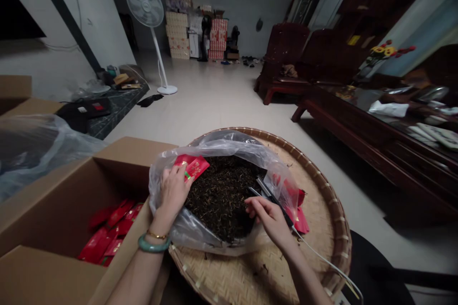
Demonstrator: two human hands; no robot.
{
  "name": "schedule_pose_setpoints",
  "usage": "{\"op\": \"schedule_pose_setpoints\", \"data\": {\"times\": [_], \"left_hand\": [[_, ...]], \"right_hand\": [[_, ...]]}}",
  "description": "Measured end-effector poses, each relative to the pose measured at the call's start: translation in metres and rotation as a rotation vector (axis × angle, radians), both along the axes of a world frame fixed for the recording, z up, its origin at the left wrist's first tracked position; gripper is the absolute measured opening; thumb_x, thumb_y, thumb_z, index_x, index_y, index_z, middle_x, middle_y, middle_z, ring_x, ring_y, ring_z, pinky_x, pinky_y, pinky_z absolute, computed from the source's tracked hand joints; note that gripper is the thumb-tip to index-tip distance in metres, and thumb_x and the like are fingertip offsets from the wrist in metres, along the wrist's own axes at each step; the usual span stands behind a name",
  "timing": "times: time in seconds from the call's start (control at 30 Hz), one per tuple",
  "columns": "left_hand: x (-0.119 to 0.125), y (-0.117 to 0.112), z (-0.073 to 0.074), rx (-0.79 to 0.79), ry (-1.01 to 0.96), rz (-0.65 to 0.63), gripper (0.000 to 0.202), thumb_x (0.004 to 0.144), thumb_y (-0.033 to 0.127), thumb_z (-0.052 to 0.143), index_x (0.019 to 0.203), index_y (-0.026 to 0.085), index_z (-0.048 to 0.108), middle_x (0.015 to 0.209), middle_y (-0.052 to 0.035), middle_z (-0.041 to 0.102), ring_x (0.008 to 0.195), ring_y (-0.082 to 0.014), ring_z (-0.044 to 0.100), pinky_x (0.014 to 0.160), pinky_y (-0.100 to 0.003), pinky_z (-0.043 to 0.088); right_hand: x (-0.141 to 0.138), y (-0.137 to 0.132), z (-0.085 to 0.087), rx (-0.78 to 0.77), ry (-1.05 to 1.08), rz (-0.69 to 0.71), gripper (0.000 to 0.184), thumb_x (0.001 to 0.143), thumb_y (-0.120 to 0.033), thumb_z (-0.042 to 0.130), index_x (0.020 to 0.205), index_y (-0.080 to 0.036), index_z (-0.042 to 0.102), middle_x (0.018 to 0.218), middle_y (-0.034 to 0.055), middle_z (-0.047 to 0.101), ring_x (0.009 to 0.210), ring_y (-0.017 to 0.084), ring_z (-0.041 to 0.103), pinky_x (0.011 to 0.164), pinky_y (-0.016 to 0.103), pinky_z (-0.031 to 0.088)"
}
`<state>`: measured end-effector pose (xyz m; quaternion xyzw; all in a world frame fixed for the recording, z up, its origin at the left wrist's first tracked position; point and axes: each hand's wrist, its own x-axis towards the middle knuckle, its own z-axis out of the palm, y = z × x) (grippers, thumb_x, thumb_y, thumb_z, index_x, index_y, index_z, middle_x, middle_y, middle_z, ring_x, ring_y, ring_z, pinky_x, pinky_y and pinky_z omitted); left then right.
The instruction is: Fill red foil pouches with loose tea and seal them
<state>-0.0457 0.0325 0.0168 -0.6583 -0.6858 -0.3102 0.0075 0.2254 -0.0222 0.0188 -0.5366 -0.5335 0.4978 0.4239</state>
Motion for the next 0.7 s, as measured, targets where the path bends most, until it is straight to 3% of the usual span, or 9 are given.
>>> {"op": "schedule_pose_setpoints", "data": {"times": [0.1,0.2,0.27,0.33,0.43,0.57,0.7], "left_hand": [[-0.002,0.004,-0.003,-0.005,0.000,-0.011,0.028,0.077,0.028,0.058,0.100,0.016,0.070,0.090,-0.0125,0.071,0.084,-0.0288,0.060,0.078,-0.041,0.046],[0.009,-0.006,-0.005,0.042,-0.302,-0.056,0.022,0.075,0.034,0.060,0.085,0.018,0.072,0.086,-0.0081,0.074,0.079,-0.0248,0.065,0.075,-0.036,0.050],[0.026,-0.018,-0.006,-0.044,-0.541,-0.094,0.024,0.071,0.039,0.064,0.082,0.019,0.073,0.081,-0.0051,0.074,0.072,-0.0218,0.067,0.071,-0.032,0.052],[0.046,-0.031,-0.006,-0.162,-0.700,-0.177,0.024,0.067,0.039,0.067,0.078,0.018,0.073,0.075,-0.0037,0.074,0.066,-0.0201,0.067,0.064,-0.029,0.053],[0.071,-0.046,-0.005,-0.246,-0.850,-0.221,0.022,0.063,0.037,0.070,0.071,0.017,0.072,0.068,-0.0030,0.073,0.060,-0.0183,0.066,0.058,-0.026,0.053],[0.088,-0.054,-0.004,-0.299,-1.060,-0.209,0.026,0.060,0.036,0.072,0.074,0.015,0.069,0.067,-0.0028,0.072,0.056,-0.0172,0.066,0.053,-0.024,0.054],[0.093,-0.056,-0.005,-0.312,-1.107,-0.213,0.026,0.060,0.034,0.072,0.076,0.015,0.068,0.069,-0.0031,0.073,0.060,-0.0175,0.067,0.056,-0.025,0.056]], "right_hand": [[0.000,-0.001,-0.004,0.059,-0.091,0.020,0.045,0.081,-0.056,0.053,0.083,-0.015,0.070,0.067,0.0061,0.066,0.059,0.017,0.059,0.049,0.025,0.045],[-0.005,0.001,-0.003,0.189,-0.192,0.003,0.034,0.087,-0.044,0.049,0.092,-0.016,0.068,0.077,0.0068,0.068,0.070,0.019,0.063,0.061,0.029,0.051],[-0.011,0.005,0.000,0.341,-0.274,-0.037,0.030,0.089,-0.036,0.050,0.108,-0.018,0.064,0.094,0.0089,0.068,0.084,0.021,0.064,0.073,0.033,0.053],[-0.017,0.009,0.001,0.498,-0.362,-0.062,0.037,0.089,-0.029,0.051,0.125,-0.021,0.055,0.110,0.0108,0.063,0.098,0.022,0.061,0.083,0.036,0.052],[-0.025,0.013,0.001,0.672,-0.486,-0.074,0.046,0.090,-0.023,0.050,0.135,-0.024,0.045,0.117,0.0115,0.060,0.107,0.023,0.057,0.091,0.039,0.050],[-0.028,0.014,-0.003,0.813,-0.584,-0.134,0.046,0.091,-0.018,0.048,0.137,-0.021,0.043,0.115,0.0137,0.062,0.105,0.023,0.058,0.089,0.039,0.051],[-0.027,0.013,-0.003,0.814,-0.506,-0.164,0.031,0.090,-0.018,0.049,0.120,-0.022,0.058,0.110,0.0118,0.064,0.100,0.022,0.061,0.086,0.037,0.053]]}}
